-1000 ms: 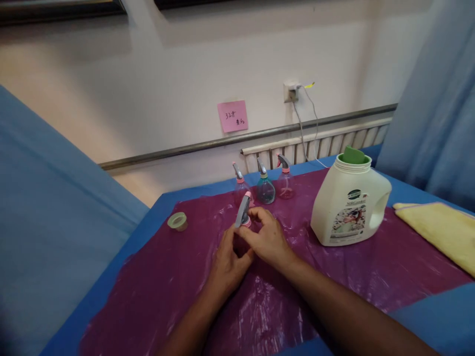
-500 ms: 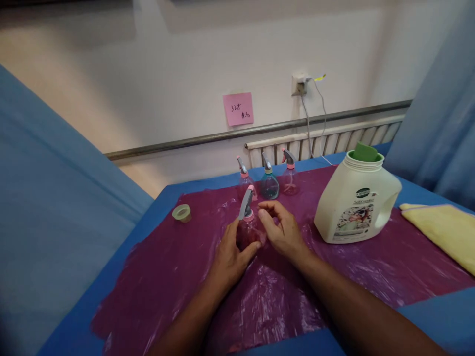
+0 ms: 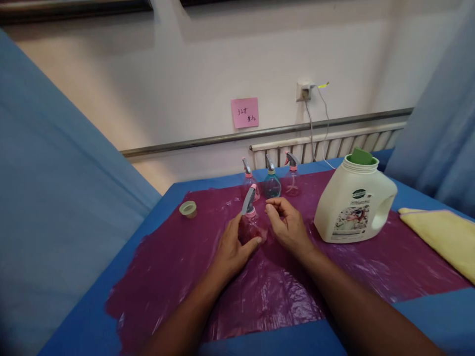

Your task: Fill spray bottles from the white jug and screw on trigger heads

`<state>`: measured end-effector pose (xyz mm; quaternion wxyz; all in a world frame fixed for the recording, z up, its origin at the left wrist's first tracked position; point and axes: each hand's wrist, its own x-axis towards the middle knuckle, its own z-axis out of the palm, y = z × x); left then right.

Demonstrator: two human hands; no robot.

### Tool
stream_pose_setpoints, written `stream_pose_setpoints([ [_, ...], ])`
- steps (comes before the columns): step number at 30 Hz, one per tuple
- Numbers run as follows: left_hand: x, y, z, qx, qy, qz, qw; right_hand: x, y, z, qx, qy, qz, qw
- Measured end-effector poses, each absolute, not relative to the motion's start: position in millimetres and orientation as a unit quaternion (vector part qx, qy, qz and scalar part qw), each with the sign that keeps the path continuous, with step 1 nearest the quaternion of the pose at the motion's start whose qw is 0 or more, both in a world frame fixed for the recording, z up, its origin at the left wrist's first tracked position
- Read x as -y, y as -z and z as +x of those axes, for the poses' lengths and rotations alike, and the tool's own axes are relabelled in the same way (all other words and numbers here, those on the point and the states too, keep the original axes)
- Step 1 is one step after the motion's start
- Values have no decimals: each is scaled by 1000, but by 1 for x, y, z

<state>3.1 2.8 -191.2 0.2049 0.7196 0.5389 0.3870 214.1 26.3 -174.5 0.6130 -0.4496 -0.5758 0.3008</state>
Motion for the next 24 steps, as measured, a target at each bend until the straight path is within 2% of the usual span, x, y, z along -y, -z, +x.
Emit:
stream_pose_setpoints([
  [11, 4, 188, 2, -551, -388, 708, 212, -33, 162, 218, 599, -264, -449, 608],
  [19, 18, 152, -2, -516, -542, 641, 172, -15, 132, 234, 678, -259, -444, 525],
  [24, 32, 137, -7, -453, -540, 693, 153, 1, 137, 230, 733, -200, -405, 508],
])
